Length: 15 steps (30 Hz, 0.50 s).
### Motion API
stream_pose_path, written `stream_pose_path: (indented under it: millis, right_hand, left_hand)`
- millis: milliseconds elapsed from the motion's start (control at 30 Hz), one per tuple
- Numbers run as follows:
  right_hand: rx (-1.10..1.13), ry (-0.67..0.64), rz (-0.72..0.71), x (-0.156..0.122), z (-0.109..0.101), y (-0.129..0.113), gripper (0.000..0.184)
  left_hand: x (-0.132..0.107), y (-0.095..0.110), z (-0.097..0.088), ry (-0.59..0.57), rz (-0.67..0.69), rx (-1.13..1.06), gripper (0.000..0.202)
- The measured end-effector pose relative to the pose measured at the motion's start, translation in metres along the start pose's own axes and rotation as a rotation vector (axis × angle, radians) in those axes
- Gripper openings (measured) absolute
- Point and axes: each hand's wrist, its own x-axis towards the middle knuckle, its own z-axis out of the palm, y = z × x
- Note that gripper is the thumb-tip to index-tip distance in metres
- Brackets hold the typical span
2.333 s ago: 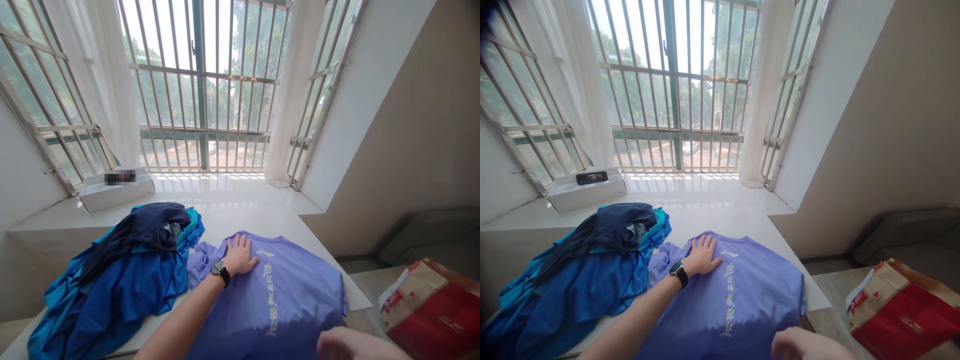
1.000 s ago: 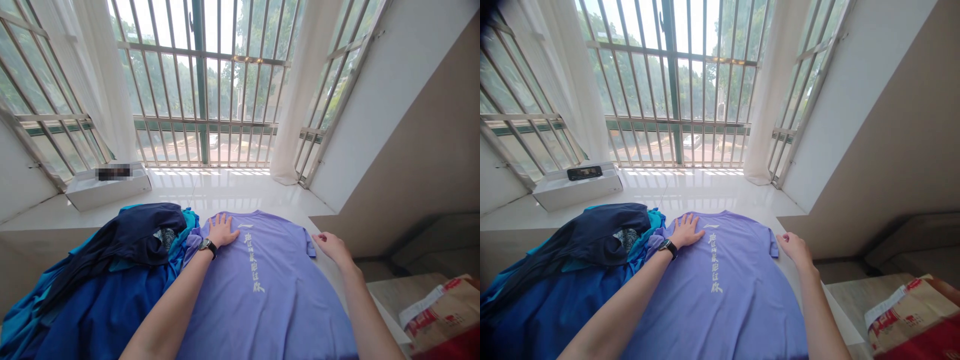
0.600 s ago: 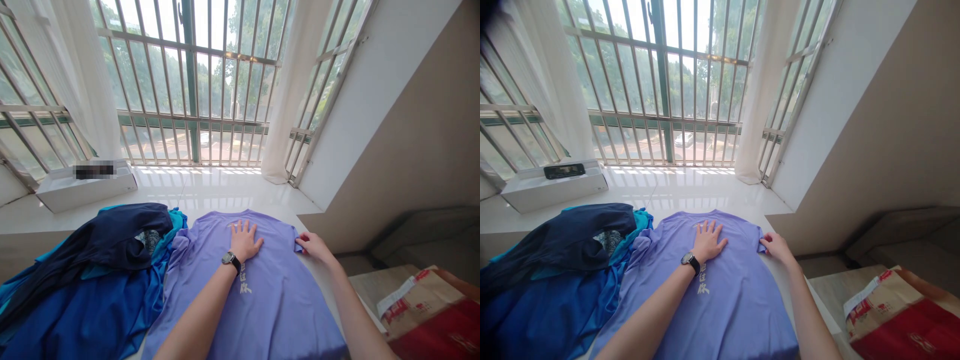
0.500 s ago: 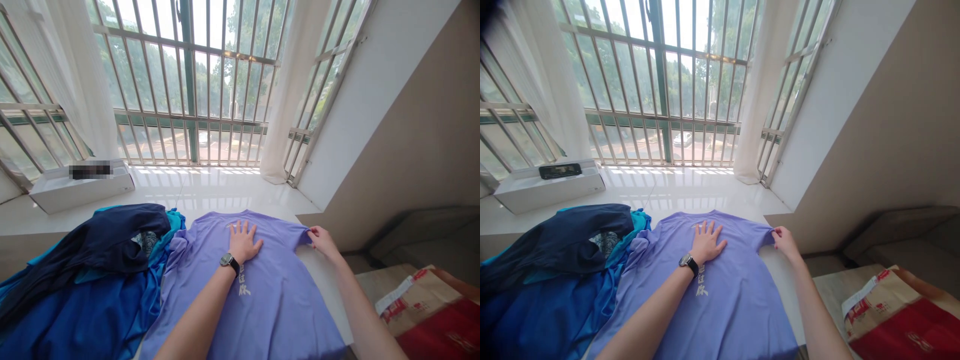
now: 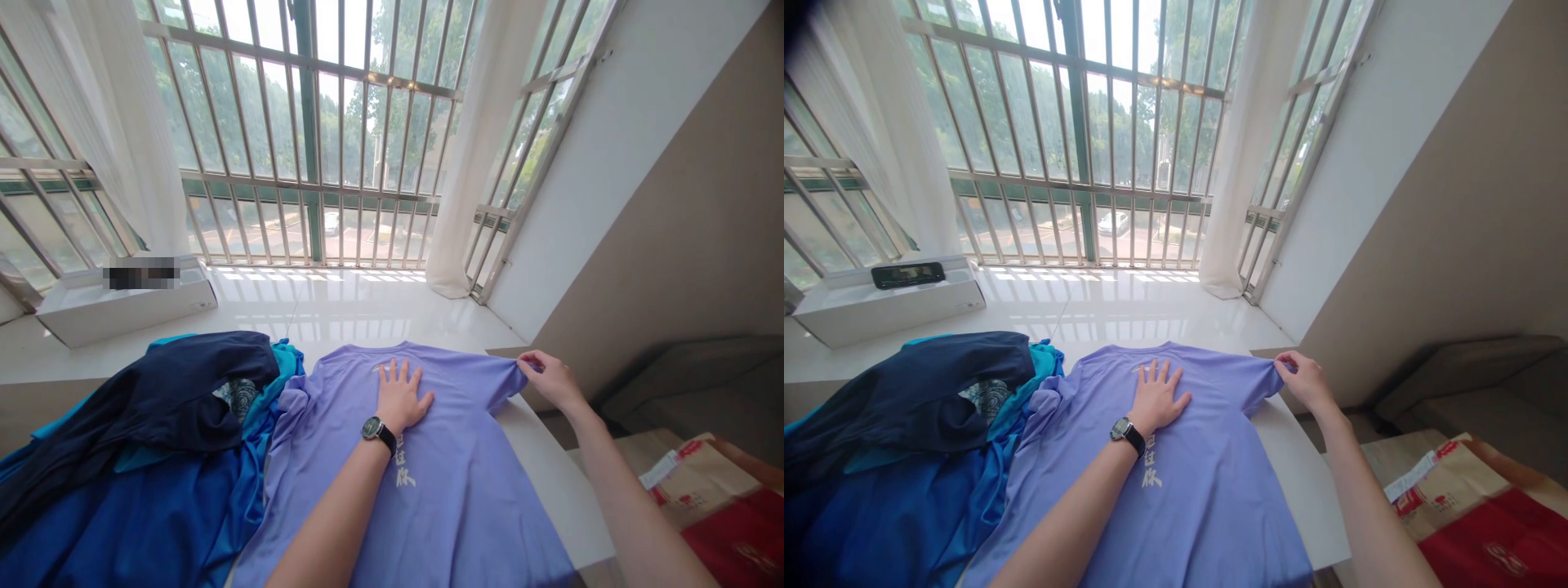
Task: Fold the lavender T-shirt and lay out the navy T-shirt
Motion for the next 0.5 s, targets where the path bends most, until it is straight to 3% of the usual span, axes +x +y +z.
stream_pose_path:
  millis: [167,333,400,500]
  right_hand:
    - [0.092,0.097,0.003,0.012,-0.003,-0.021,0.035]
    - [0.21,0.109,0.134,0.022,0.013,-0.073,0.029]
    - [0.321,0.057,0.163,0.02,0.023,-0.101,0.025]
    - [0.605,-0.205,0.202,0.009,0.037,-0.141,0.034]
  left_hand:
    - [0.001,-0.001,0.001,0.014,0.009,-0.016,0.069]
    - [0.001,-0.001,0.004,0.041,0.016,-0.036,0.067]
    - [0.001,-0.001,0.004,0.053,0.016,-0.049,0.066]
    - [0.001,0.0,0.0,0.086,0.018,-0.104,0.059]
